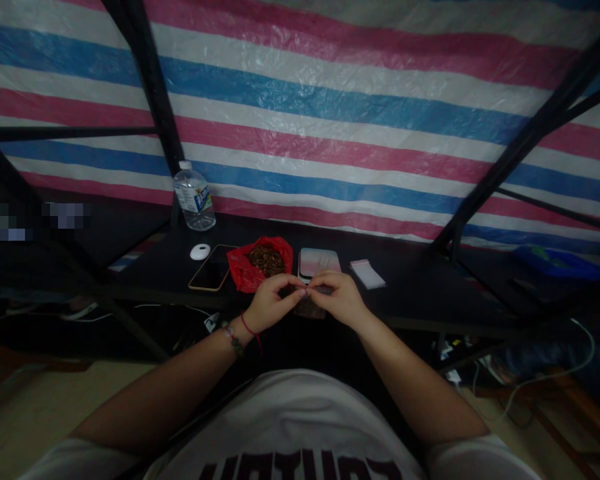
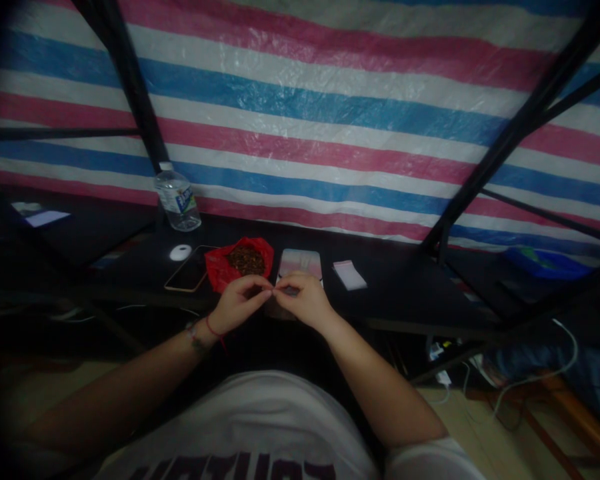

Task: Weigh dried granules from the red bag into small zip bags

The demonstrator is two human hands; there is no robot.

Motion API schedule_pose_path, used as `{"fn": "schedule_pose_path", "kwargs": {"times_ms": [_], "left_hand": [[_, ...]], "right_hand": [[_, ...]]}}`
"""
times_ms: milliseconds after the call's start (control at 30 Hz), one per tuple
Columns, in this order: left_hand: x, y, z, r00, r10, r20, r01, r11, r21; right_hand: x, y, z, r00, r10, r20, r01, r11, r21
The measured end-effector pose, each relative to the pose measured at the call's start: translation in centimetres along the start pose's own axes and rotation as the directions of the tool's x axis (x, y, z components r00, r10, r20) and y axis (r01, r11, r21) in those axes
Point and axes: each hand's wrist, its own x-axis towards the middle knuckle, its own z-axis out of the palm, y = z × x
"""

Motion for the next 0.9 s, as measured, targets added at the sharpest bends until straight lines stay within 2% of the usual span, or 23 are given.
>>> {"fn": "schedule_pose_path", "kwargs": {"times_ms": [367,600,733,900], "left_hand": [[0.3,0.0,-0.1,0.996,-0.094,-0.003,0.094,0.995,0.021],[0.8,0.3,-1.0,0.996,-0.075,-0.043,0.079,0.994,0.076],[1.0,0.0,-1.2,0.997,-0.062,-0.051,0.066,0.993,0.095],[1.0,-0.4,-1.0,0.996,-0.052,-0.074,0.059,0.993,0.102]], "right_hand": [[0.3,0.2,-0.8,0.997,-0.063,0.034,0.067,0.991,-0.118],[0.6,0.2,-1.6,0.995,-0.101,-0.003,0.1,0.983,-0.151],[0.7,0.7,-2.1,0.997,-0.079,-0.026,0.075,0.986,-0.152],[0.8,1.2,-2.5,0.998,0.022,-0.064,-0.03,0.992,-0.125]]}}
